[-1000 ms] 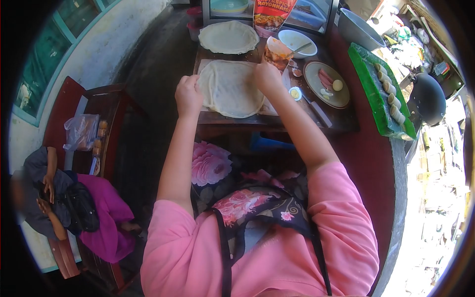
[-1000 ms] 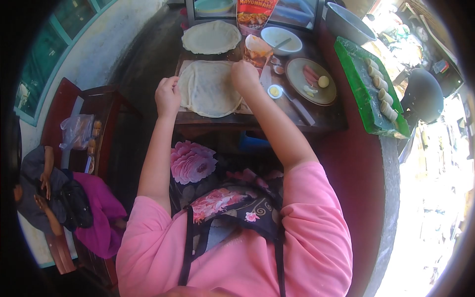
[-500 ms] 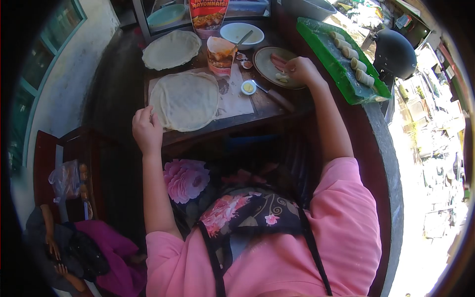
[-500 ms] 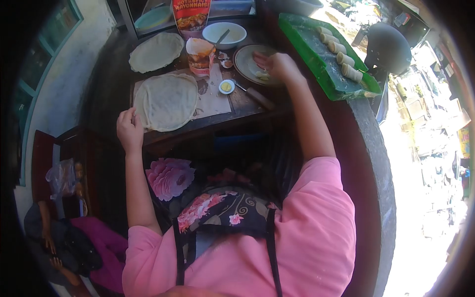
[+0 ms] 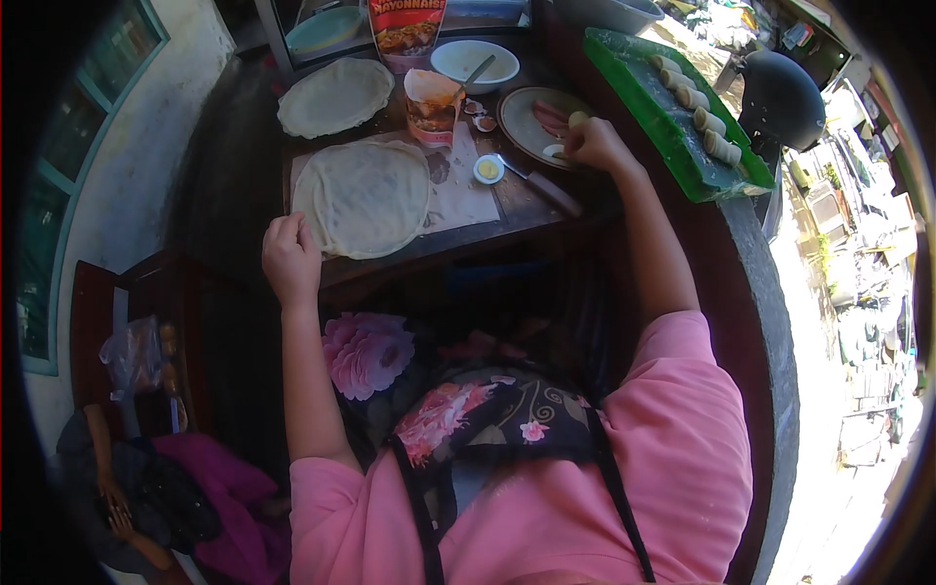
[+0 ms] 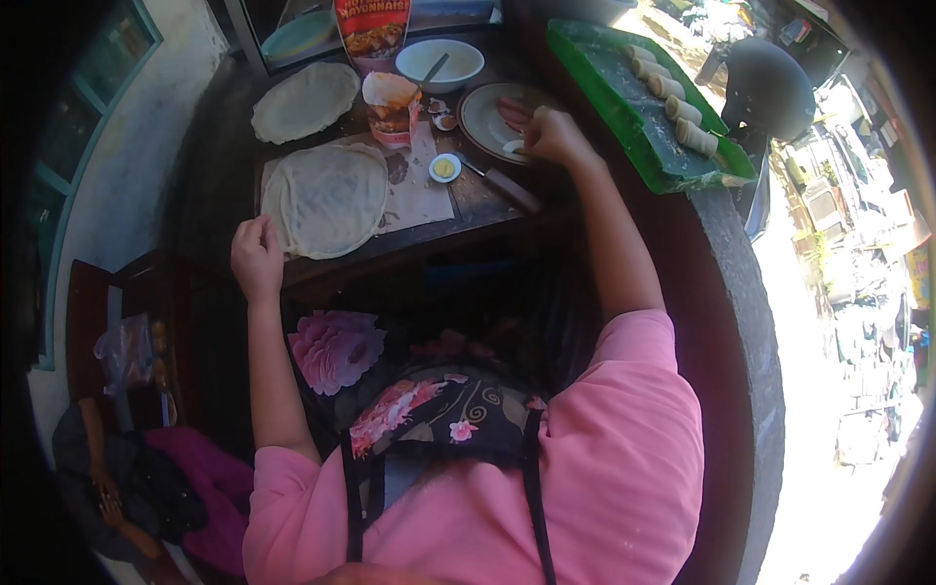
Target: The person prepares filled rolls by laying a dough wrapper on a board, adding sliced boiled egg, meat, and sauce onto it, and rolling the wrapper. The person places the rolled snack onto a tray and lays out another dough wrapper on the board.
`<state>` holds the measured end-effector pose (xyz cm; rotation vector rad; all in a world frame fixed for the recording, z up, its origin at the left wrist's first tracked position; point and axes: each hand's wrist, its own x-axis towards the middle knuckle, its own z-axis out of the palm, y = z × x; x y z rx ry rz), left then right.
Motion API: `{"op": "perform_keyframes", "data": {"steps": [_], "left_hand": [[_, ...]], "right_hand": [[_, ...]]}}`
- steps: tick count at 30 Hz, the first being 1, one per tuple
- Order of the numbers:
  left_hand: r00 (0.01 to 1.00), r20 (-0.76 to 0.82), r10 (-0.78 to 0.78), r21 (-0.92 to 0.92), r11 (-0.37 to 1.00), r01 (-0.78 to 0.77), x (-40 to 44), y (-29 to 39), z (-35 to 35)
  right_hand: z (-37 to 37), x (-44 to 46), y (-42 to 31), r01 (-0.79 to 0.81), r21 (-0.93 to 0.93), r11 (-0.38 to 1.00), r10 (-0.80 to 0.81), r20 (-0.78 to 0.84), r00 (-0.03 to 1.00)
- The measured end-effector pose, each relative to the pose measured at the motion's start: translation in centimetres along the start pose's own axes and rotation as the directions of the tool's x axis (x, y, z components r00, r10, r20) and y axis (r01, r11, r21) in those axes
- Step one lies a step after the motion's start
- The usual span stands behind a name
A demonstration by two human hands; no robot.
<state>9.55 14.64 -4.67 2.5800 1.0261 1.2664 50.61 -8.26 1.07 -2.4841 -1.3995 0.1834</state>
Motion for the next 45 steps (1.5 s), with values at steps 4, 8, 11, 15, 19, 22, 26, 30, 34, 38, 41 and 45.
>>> {"op": "perform_keyframes", "data": {"steps": [4, 8, 11, 15, 19, 22, 26, 30, 34, 38, 41, 45], "left_hand": [[1.0, -0.001, 0.009, 0.014, 1.0, -0.009, 0.1, 0.2, -0.1], [1.0, -0.006, 0.004, 0.012, 1.0, -0.004, 0.0, 0.0, 0.0], [1.0, -0.012, 0.004, -0.001, 1.0, -0.004, 0.0, 0.0, 0.1], [1.0, -0.019, 0.014, -0.017, 1.0, -0.014, 0.0, 0.0, 0.0], [1.0, -0.03, 0.009, -0.019, 1.0, -0.01, 0.0, 0.0, 0.0], [0.999, -0.038, 0.002, -0.024, 1.0, -0.003, 0.0, 0.1, 0.0], [0.999, -0.036, -0.003, -0.031, 1.0, 0.002, 0.0, -0.2, 0.1], [0.999, -0.041, -0.015, -0.032, 0.999, 0.013, -0.1, -0.1, 0.2], [0.998, -0.066, -0.002, -0.044, 0.999, 0.0, -0.1, -0.2, 0.2], [0.998, -0.063, 0.003, -0.046, 0.999, -0.006, -0.1, -0.4, 0.2], [0.997, -0.071, 0.005, -0.064, 0.998, -0.01, -0.1, -0.2, 0.2], [0.997, -0.07, 0.011, -0.039, 0.999, -0.014, -0.1, -0.1, 0.2]], "right_hand": [[0.8, 0.2, -0.1, 0.007, 0.155, 0.988, 0.009, -0.105, 0.994], [1.9, 1.9, 0.6, 0.046, 0.059, 0.997, -0.044, -0.034, 0.998], [1.6, 2.3, 0.6, 0.104, 0.065, 0.993, -0.106, 0.042, 0.993], [0.9, 2.9, 0.7, 0.07, 0.12, 0.99, -0.091, 0.178, 0.98], [0.8, 3.2, 0.9, 0.068, 0.155, 0.986, -0.104, 0.236, 0.966], [0.9, 3.1, 1.8, 0.061, 0.329, 0.943, -0.118, 0.156, 0.981], [-0.2, 1.7, -3.9, 0.038, 0.564, 0.825, -0.093, 0.069, 0.993], [3.7, 1.1, -14.4, 0.18, 0.747, 0.64, -0.418, 0.142, 0.897], [8.9, 2.5, -21.2, 0.335, 0.643, 0.688, -0.544, 0.153, 0.825], [12.2, 3.5, -22.9, 0.384, 0.564, 0.731, -0.503, 0.065, 0.862], [12.5, 2.9, -23.0, 0.369, 0.481, 0.795, -0.431, 0.02, 0.902], [12.4, 2.3, -23.0, 0.392, 0.438, 0.809, -0.417, -0.043, 0.908]]}}
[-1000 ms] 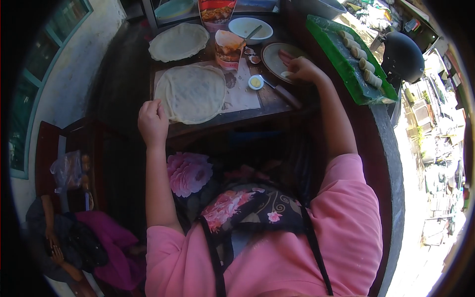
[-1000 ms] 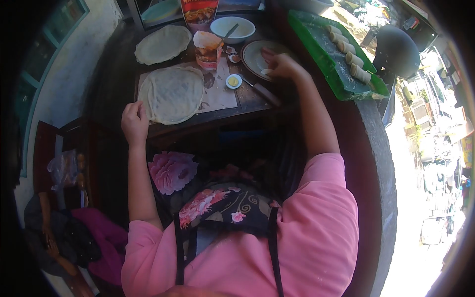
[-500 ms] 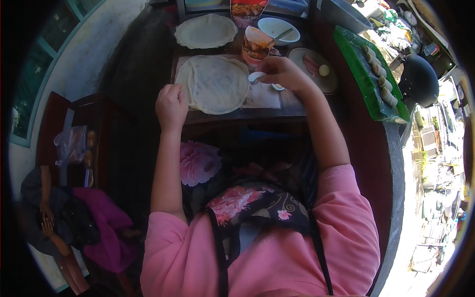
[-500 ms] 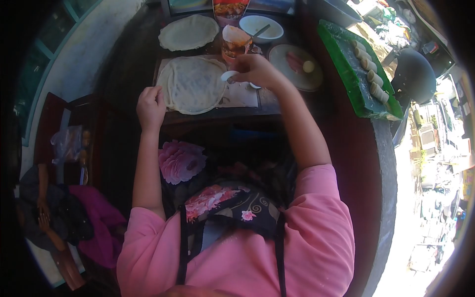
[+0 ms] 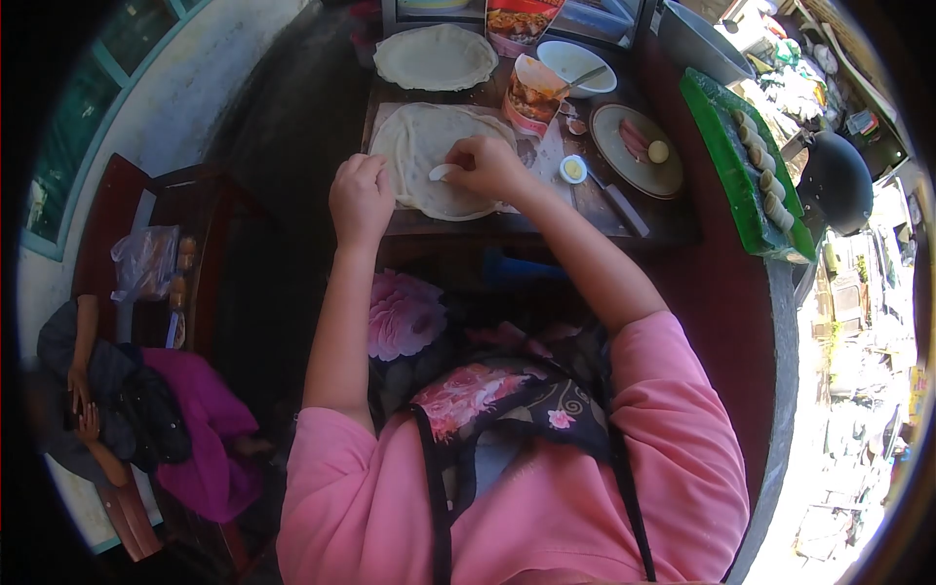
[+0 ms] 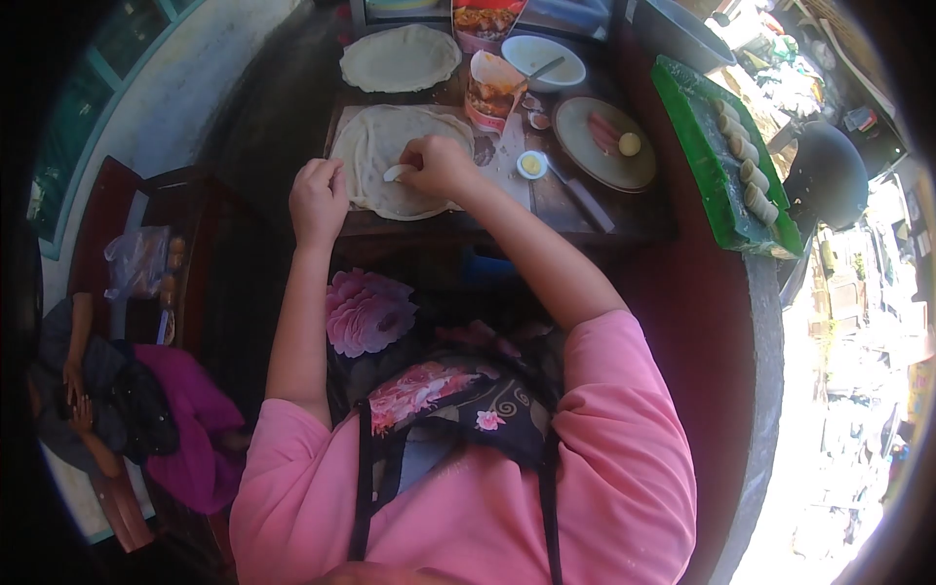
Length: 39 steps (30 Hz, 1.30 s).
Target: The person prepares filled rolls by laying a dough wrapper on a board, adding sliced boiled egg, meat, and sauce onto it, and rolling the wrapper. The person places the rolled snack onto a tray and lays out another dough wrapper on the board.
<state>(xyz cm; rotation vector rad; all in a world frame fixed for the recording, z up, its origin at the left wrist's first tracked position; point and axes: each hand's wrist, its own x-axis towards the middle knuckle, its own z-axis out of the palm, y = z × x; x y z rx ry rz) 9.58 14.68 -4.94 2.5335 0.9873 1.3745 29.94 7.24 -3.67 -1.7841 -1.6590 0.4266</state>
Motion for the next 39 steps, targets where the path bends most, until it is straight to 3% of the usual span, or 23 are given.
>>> {"op": "perform_keyframes", "data": {"steps": [5, 11, 14, 16, 18, 20, 21, 25, 28, 31, 34, 39], "left_hand": [[0.999, 0.036, -0.013, 0.005, 1.0, 0.013, 0.0, 0.0, -0.1], [0.999, 0.047, -0.002, 0.007, 1.0, 0.002, 0.0, 0.2, -0.3], [0.999, 0.045, 0.009, 0.0, 1.0, -0.009, 0.0, 0.2, -0.3], [0.998, 0.061, -0.009, 0.002, 1.0, 0.009, 0.2, 0.3, -0.3], [0.997, 0.071, -0.012, 0.014, 1.0, 0.011, 0.1, 0.3, -0.4], [0.998, 0.068, 0.009, 0.041, 0.999, -0.012, 0.2, 0.2, -0.4], [0.998, 0.069, 0.003, 0.035, 0.999, -0.006, 0.2, 0.2, -0.4], [0.998, 0.061, -0.008, 0.023, 1.0, 0.006, 0.1, 0.0, -0.4], [0.998, 0.06, -0.008, 0.022, 1.0, 0.006, 0.1, -0.2, -0.3], [0.998, 0.059, -0.005, 0.014, 1.0, 0.004, 0.1, -0.1, -0.1], [0.998, 0.057, -0.023, 0.0, 1.0, 0.023, 0.1, 0.0, -0.2], [0.999, 0.037, -0.024, -0.008, 1.0, 0.024, 0.1, 0.1, -0.2]], "right_hand": [[0.3, -0.2, 0.3, 0.029, 0.014, 0.999, -0.028, -0.031, 0.999], [-1.7, -2.7, -0.2, 0.217, -0.07, 0.974, -0.228, -0.27, 0.935], [-7.4, -5.5, 0.4, 0.091, -0.103, 0.991, -0.12, -0.335, 0.934], [-11.4, -6.5, 3.5, -0.062, -0.23, 0.971, -0.061, -0.491, 0.869], [-15.3, -6.8, 8.4, -0.336, -0.353, 0.873, 0.12, -0.512, 0.85], [-17.7, -6.8, 13.0, -0.514, -0.339, 0.788, 0.321, -0.486, 0.813], [-18.3, -7.1, 11.9, -0.544, -0.35, 0.762, 0.382, -0.435, 0.815], [-19.4, -6.1, 14.1, -0.541, -0.455, 0.708, 0.435, -0.323, 0.841], [-19.5, -4.7, 13.1, -0.633, -0.467, 0.617, 0.538, -0.336, 0.773], [-20.1, -4.0, 14.3, -0.613, -0.419, 0.669, 0.498, -0.36, 0.789], [-20.2, -3.1, 15.4, -0.652, -0.366, 0.664, 0.594, -0.273, 0.757], [-20.4, -2.6, 16.7, -0.631, -0.441, 0.638, 0.563, -0.293, 0.773]]}}
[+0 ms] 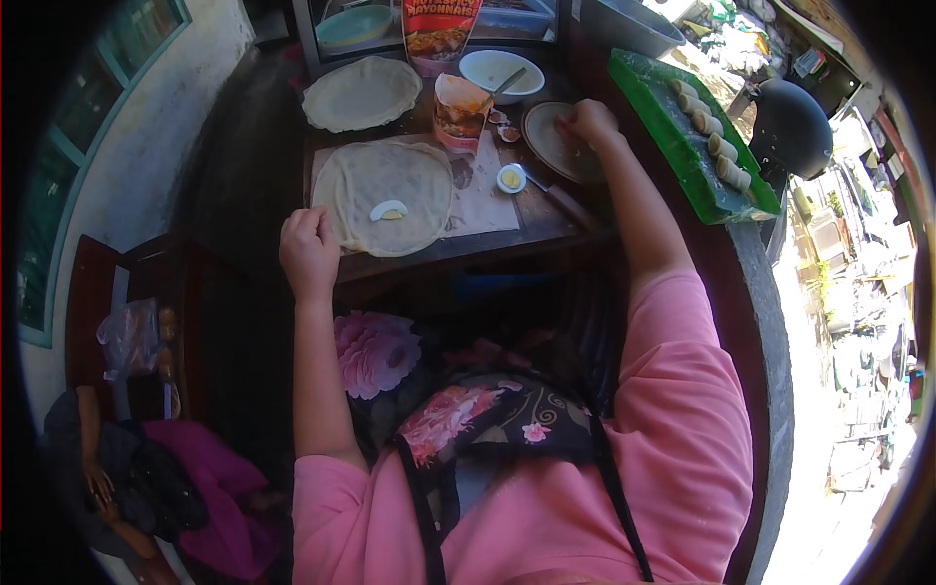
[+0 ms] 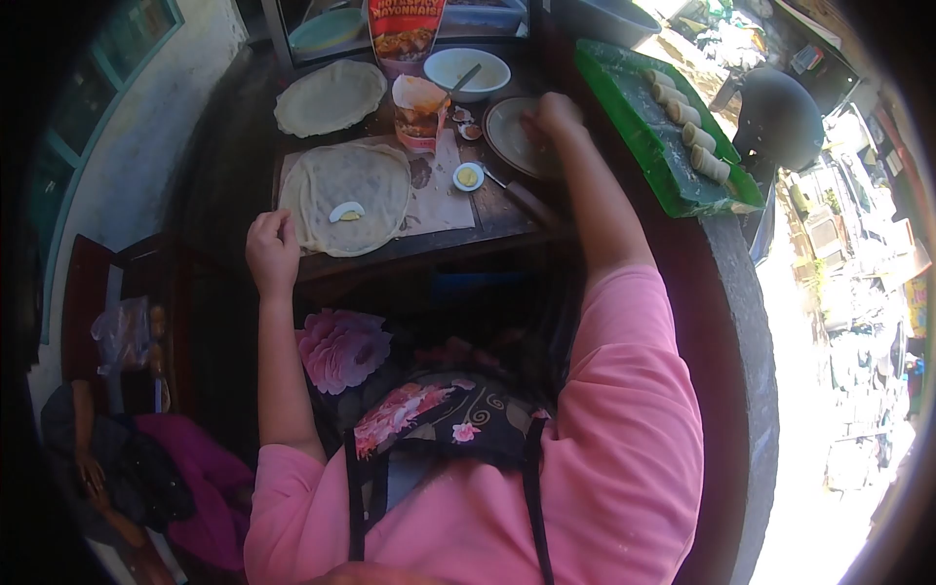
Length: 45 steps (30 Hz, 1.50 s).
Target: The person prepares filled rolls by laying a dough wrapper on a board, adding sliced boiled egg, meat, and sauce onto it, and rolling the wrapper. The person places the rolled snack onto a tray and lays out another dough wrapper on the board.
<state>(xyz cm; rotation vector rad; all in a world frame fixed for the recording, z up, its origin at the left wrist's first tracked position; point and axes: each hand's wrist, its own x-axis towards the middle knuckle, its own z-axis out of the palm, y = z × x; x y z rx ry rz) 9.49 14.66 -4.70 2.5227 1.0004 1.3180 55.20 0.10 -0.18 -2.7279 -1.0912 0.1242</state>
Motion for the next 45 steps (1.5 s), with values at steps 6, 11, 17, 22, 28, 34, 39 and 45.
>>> {"op": "perform_keyframes", "data": {"steps": [6, 11, 17, 22, 28, 34, 39, 45], "left_hand": [[1.0, 0.0, 0.015, 0.009, 1.0, -0.015, 0.1, 0.0, 0.0], [1.0, 0.001, 0.018, 0.008, 1.0, -0.018, 0.1, 0.1, -0.1], [0.999, -0.001, 0.036, 0.019, 0.999, -0.036, 0.1, 0.2, -0.1], [0.999, -0.009, 0.032, 0.014, 0.999, -0.032, 0.0, 0.0, 0.1], [1.0, -0.003, 0.02, 0.012, 1.0, -0.02, 0.0, 0.0, 0.0], [1.0, -0.004, 0.006, 0.005, 1.0, -0.006, 0.0, 0.0, 0.1], [1.0, -0.017, 0.009, 0.009, 1.0, -0.009, -0.1, -0.3, 0.1], [1.0, -0.003, -0.03, 0.003, 1.0, 0.03, -0.1, -0.1, 0.2]], "right_hand": [[-0.7, -0.3, -0.4, -0.013, 0.003, 1.0, 0.013, 0.062, 0.998], [-0.3, -0.7, 0.0, 0.022, 0.036, 0.999, -0.02, -0.049, 0.999], [0.4, -0.6, 0.7, 0.031, -0.025, 0.999, -0.035, -0.155, 0.987], [-0.4, -1.1, 0.4, 0.04, -0.006, 0.999, -0.041, -0.075, 0.996], [-0.9, -2.1, 0.0, 0.093, -0.009, 0.996, -0.093, -0.013, 0.996], [-2.4, -4.2, -1.8, 0.099, 0.009, 0.995, -0.097, -0.121, 0.988], [-4.5, -10.5, -9.4, 0.414, 0.33, 0.848, -0.417, -0.067, 0.907], [1.2, -14.9, -18.8, 0.771, 0.356, 0.529, -0.796, -0.108, 0.596]]}}
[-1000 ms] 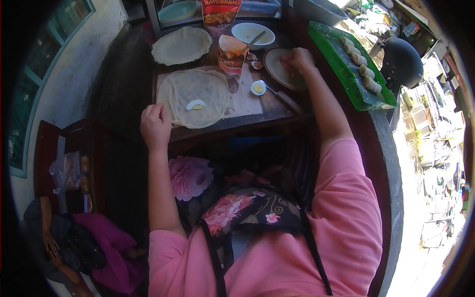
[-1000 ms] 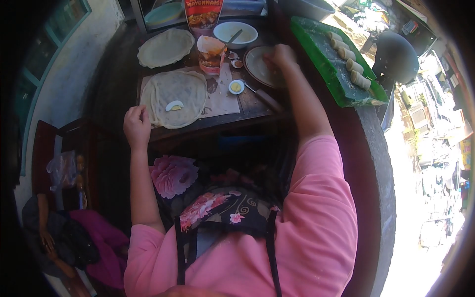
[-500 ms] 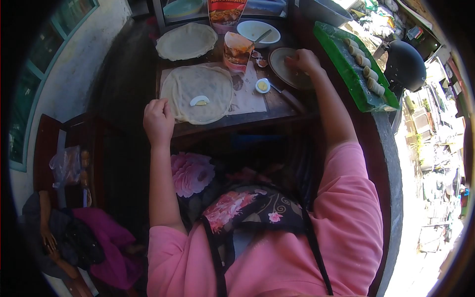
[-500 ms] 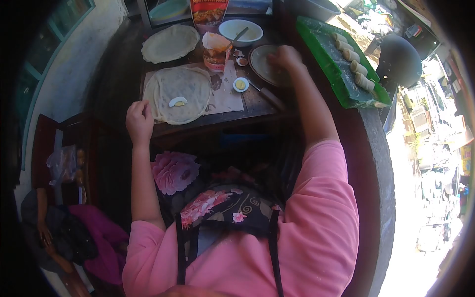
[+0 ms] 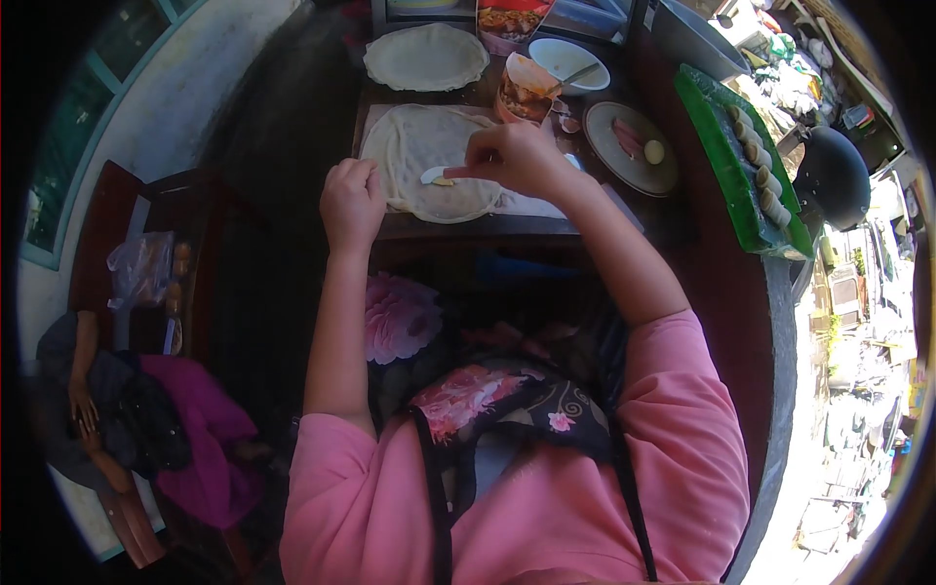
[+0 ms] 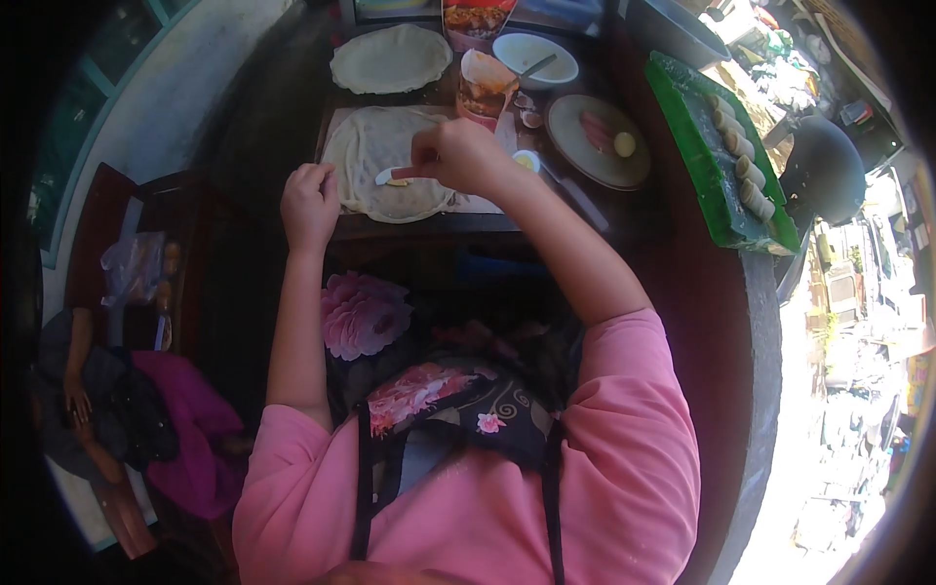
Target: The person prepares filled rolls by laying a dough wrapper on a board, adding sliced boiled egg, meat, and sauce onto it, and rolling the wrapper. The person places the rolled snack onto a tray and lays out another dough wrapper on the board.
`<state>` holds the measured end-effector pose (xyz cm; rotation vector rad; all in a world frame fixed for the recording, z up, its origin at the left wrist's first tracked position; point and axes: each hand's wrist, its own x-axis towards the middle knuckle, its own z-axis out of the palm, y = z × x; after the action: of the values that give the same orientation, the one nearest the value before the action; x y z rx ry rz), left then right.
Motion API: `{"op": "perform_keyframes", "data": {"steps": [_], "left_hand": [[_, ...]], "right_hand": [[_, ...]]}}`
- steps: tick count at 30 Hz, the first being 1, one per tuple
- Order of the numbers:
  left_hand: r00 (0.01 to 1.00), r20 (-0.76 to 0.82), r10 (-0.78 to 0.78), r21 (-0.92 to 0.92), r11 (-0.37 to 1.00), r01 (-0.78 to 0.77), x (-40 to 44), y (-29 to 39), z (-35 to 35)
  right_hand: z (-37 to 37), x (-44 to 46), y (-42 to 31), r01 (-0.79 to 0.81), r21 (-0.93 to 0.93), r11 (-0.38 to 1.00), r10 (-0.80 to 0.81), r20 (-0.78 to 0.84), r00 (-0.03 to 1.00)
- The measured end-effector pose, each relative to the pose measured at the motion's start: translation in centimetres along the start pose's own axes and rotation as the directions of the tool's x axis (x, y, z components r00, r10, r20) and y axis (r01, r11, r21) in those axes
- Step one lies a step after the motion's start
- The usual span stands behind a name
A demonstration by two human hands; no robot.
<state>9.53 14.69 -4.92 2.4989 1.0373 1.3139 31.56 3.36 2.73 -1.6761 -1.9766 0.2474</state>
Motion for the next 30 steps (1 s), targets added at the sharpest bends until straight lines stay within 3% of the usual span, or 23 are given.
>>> {"op": "perform_keyframes", "data": {"steps": [6, 9, 12, 13, 16, 17, 19, 22, 25, 28, 30], "left_hand": [[0.999, -0.035, 0.038, -0.004, 0.999, -0.038, 0.0, 0.0, 0.1], [0.999, -0.029, 0.022, -0.011, 1.0, -0.023, 0.0, 0.1, 0.1], [1.0, -0.026, 0.007, -0.006, 1.0, -0.007, 0.0, 0.1, 0.1], [1.0, -0.031, 0.001, 0.001, 1.0, -0.001, -0.2, 0.1, 0.2], [0.994, -0.093, 0.065, 0.041, 0.997, -0.062, 0.8, 1.2, 0.3], [0.988, -0.119, 0.098, 0.06, 0.994, -0.091, 1.1, 1.9, 0.4], [0.999, -0.029, 0.041, -0.144, 0.988, -0.045, 1.9, 4.2, 2.1], [0.99, 0.14, 0.021, -0.346, 0.938, 0.029, 3.1, 6.8, 6.3], [0.982, 0.172, -0.074, -0.418, 0.898, 0.141, 3.5, 9.1, 10.5], [0.979, 0.17, -0.115, -0.248, 0.956, 0.155, 4.4, 11.7, 12.1], [0.967, 0.204, -0.151, -0.135, 0.974, 0.18, 4.8, 11.8, 13.9]], "right_hand": [[4.3, 2.0, -0.3, -0.016, -0.087, 0.996, 0.018, 0.022, 1.0], [3.1, 1.0, 0.8, 0.029, 0.049, 0.998, -0.012, -0.305, 0.952], [-0.7, -0.3, 1.5, -0.079, -0.076, 0.994, -0.012, -0.792, 0.611], [-2.0, -0.7, 3.0, -0.188, -0.037, 0.981, 0.063, -0.865, 0.498], [-4.3, -0.4, 10.4, -0.295, 0.361, 0.884, 0.442, -0.851, 0.282], [-5.0, 0.0, 10.9, -0.289, 0.492, 0.821, 0.568, -0.751, 0.336], [-6.7, 0.8, 11.2, -0.291, 0.71, 0.641, 0.748, -0.492, 0.445], [-6.5, 1.6, 13.6, -0.409, 0.625, 0.665, 0.701, -0.332, 0.631], [-5.1, 1.0, 10.1, -0.425, 0.426, 0.799, 0.591, -0.42, 0.689], [-3.2, -1.0, 7.8, -0.19, 0.098, 0.977, 0.211, -0.585, 0.783], [-2.5, -2.5, 5.9, -0.122, 0.07, 0.99, 0.14, -0.609, 0.781]]}}
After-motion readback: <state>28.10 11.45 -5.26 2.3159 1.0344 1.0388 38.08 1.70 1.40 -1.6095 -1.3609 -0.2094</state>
